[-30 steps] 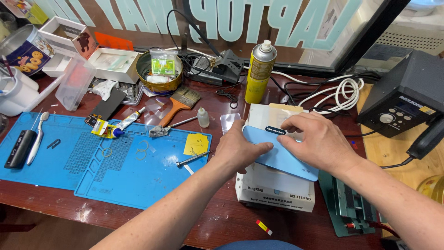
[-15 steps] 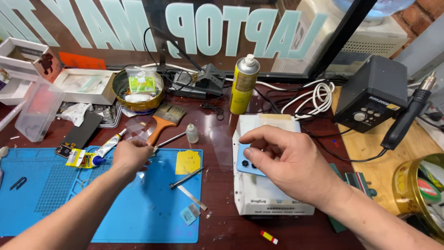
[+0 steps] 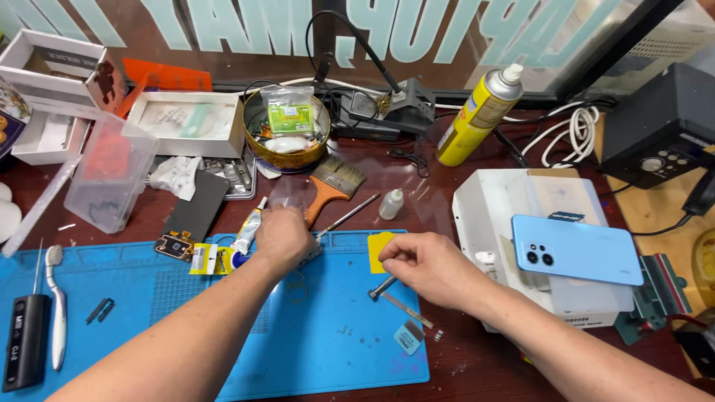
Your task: The person applies adhesive tape to the back of a light blue smartphone, peels off backing layers, and presses the tape into place. The person handles small tools and adhesive strips on a cluttered workbench.
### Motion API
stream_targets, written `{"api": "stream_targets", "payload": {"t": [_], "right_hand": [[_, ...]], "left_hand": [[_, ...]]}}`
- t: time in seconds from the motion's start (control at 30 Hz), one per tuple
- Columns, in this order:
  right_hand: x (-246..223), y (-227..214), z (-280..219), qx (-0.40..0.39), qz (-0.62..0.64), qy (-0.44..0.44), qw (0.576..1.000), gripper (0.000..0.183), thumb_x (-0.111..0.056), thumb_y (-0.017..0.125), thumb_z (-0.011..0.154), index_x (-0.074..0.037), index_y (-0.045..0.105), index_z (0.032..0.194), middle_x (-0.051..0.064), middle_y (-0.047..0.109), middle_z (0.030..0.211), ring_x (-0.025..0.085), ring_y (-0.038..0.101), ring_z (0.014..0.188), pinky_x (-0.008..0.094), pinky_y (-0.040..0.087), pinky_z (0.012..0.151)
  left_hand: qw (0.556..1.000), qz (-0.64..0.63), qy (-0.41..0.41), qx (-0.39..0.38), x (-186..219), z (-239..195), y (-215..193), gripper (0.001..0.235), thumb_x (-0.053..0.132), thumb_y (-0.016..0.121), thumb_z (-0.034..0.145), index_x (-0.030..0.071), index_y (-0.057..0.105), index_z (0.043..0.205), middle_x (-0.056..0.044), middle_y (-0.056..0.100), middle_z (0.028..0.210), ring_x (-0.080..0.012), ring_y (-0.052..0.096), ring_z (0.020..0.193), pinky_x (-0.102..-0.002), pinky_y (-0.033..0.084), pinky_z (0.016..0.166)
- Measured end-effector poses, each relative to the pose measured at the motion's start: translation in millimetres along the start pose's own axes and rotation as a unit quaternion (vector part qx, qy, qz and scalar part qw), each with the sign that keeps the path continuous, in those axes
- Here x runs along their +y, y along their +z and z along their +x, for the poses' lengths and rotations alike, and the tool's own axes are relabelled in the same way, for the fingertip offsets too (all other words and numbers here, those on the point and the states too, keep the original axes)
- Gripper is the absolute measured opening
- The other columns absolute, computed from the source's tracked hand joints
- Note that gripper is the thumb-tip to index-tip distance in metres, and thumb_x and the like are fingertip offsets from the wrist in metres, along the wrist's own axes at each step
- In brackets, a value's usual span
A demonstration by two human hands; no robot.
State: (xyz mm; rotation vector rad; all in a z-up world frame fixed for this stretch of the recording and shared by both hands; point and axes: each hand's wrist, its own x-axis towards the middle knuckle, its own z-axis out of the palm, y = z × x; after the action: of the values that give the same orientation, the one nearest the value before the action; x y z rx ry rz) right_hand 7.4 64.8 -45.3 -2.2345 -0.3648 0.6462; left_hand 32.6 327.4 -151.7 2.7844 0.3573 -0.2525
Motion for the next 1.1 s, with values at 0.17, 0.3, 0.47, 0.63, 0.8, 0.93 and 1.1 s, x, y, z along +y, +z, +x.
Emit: {"api": "stream_targets", "payload": {"t": [0.17,0.3,0.47,0.63,0.8,0.93,1.1], "right_hand": [[10,7,20,-0.007,0.066,0.017,0.998,0.021,-0.018,0.070,0.090,-0.002,0.077,0.101,0.000,0.070,0.077,0.008,0.061,0.069,0.028,0.053,0.065],[1,13,44,0.027,0.119,0.076,0.990,0.026,-0.021,0.071,0.090,-0.003,0.077,0.107,0.001,0.073,0.082,0.011,0.065,0.073,0.032,0.053,0.062],[-27,31,90,0.060,0.134,0.109,0.983,0.053,-0.032,0.072,0.089,-0.015,0.056,0.137,0.004,0.068,0.111,0.011,0.067,0.094,0.033,0.059,0.073],[-57,55,105,-0.014,0.188,0.092,0.978,0.053,-0.041,0.060,0.091,-0.016,0.058,0.138,0.011,0.073,0.109,0.023,0.071,0.091,0.038,0.058,0.073],[-56,61,92,-0.040,0.422,0.181,0.887,0.040,-0.047,0.051,0.095,-0.013,0.066,0.110,0.002,0.071,0.094,0.013,0.069,0.076,0.033,0.059,0.065],[-36,60,87,0.065,0.284,0.127,0.948,0.016,-0.016,0.070,0.092,-0.002,0.070,0.102,0.003,0.071,0.080,0.011,0.064,0.066,0.026,0.054,0.059],[-5,48,73,0.126,0.290,0.175,0.932,0.016,-0.017,0.069,0.094,-0.002,0.070,0.101,0.004,0.070,0.079,0.010,0.062,0.066,0.025,0.051,0.057]], "left_hand": [[0.981,-0.177,-0.082,0.021,-18,5,-10,0.031,0.026,0.065,0.090,0.001,0.077,0.105,-0.028,0.072,0.104,-0.0444,0.068,0.102,-0.051,0.052,0.094],[0.943,-0.313,-0.078,0.086,-32,4,-27,0.026,0.022,0.064,0.092,0.004,0.079,0.103,-0.021,0.076,0.097,-0.0341,0.072,0.093,-0.046,0.054,0.086],[0.842,-0.538,-0.020,-0.031,-26,-20,-33,0.023,0.015,0.059,0.098,-0.002,0.072,0.104,-0.012,0.077,0.086,-0.0209,0.074,0.074,-0.035,0.061,0.066],[0.802,-0.568,-0.082,-0.166,-30,-41,-44,0.024,0.013,0.056,0.098,0.005,0.063,0.120,-0.008,0.072,0.082,-0.0201,0.072,0.065,-0.034,0.060,0.057],[0.828,-0.517,-0.083,-0.201,-22,-33,-42,0.021,0.004,0.057,0.093,-0.001,0.056,0.114,-0.013,0.070,0.079,-0.0238,0.069,0.056,-0.039,0.057,0.048],[0.836,-0.479,-0.083,-0.256,-20,-24,-40,0.017,0.012,0.066,0.094,-0.002,0.069,0.104,-0.011,0.069,0.078,-0.0197,0.066,0.056,-0.034,0.057,0.049],[0.804,-0.530,-0.089,-0.253,-23,-13,-52,0.013,0.003,0.069,0.091,-0.004,0.069,0.102,-0.013,0.072,0.081,-0.0196,0.068,0.060,-0.033,0.059,0.053]]}}
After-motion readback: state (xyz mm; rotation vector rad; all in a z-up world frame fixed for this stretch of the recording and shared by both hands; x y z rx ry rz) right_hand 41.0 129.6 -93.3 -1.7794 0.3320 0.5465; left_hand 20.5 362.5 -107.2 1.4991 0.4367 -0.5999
